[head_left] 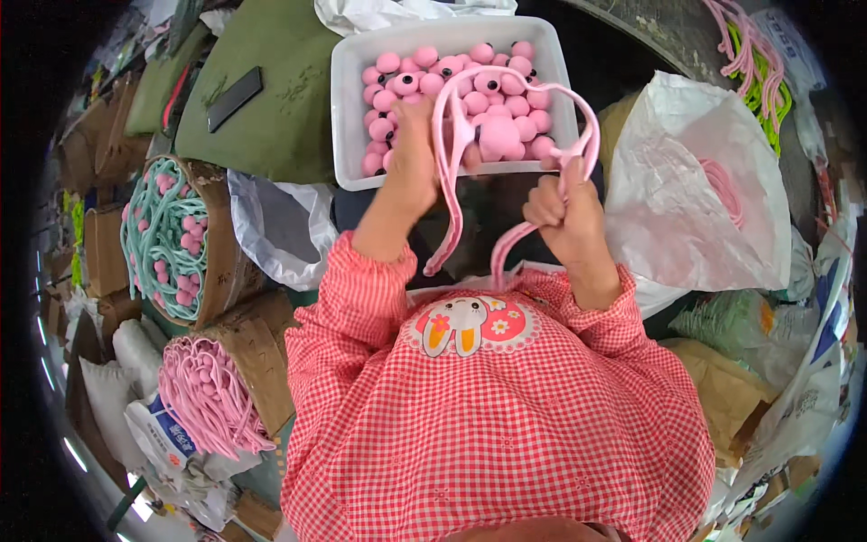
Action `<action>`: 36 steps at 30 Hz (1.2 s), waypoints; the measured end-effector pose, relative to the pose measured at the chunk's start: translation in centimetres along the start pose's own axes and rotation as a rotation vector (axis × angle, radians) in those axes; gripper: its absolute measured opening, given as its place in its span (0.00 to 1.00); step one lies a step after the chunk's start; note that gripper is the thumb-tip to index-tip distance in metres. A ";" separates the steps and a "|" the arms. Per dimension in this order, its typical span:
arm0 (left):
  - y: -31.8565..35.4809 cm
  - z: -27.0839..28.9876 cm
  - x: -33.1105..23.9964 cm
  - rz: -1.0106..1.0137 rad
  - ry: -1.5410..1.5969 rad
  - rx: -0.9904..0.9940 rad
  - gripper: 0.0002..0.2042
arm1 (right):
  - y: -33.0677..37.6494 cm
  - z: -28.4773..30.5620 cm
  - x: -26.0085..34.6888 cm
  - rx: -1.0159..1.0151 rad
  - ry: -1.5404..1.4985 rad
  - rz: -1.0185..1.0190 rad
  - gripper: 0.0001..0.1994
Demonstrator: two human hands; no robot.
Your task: Assembling pink plastic balls onto plastic frames and organizing them into containers.
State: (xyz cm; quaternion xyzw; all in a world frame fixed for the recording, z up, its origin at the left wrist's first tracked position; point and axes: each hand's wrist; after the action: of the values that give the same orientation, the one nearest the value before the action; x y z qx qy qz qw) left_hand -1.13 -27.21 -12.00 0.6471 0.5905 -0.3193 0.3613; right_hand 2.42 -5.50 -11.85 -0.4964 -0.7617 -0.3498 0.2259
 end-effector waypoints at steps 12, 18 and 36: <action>-5.5 3.7 1.0 -0.104 -0.788 -0.157 0.19 | 0.5 -0.5 2.7 -0.251 -0.053 0.105 0.16; 0.3 1.3 -2.8 0.050 0.169 0.082 0.17 | 0.7 -2.9 3.3 -0.102 -0.015 -0.005 0.05; 7.6 -0.9 -3.4 -0.213 -0.135 -0.024 0.24 | 0.9 -7.4 0.7 0.006 0.191 -0.068 0.17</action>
State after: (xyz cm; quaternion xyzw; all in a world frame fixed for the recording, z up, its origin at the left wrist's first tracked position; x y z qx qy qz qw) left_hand 6.05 -28.58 -7.98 0.5535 0.6340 -0.3916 0.3719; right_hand 2.96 -10.44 -6.27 -0.4339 -0.7541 -0.4007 0.2872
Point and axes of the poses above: each hand's wrist, its own y-axis away from the middle knuckle, its own z-axis out of the back of the hand, x = y × z, and after that the axes turned 5 degrees about -x, right-handed
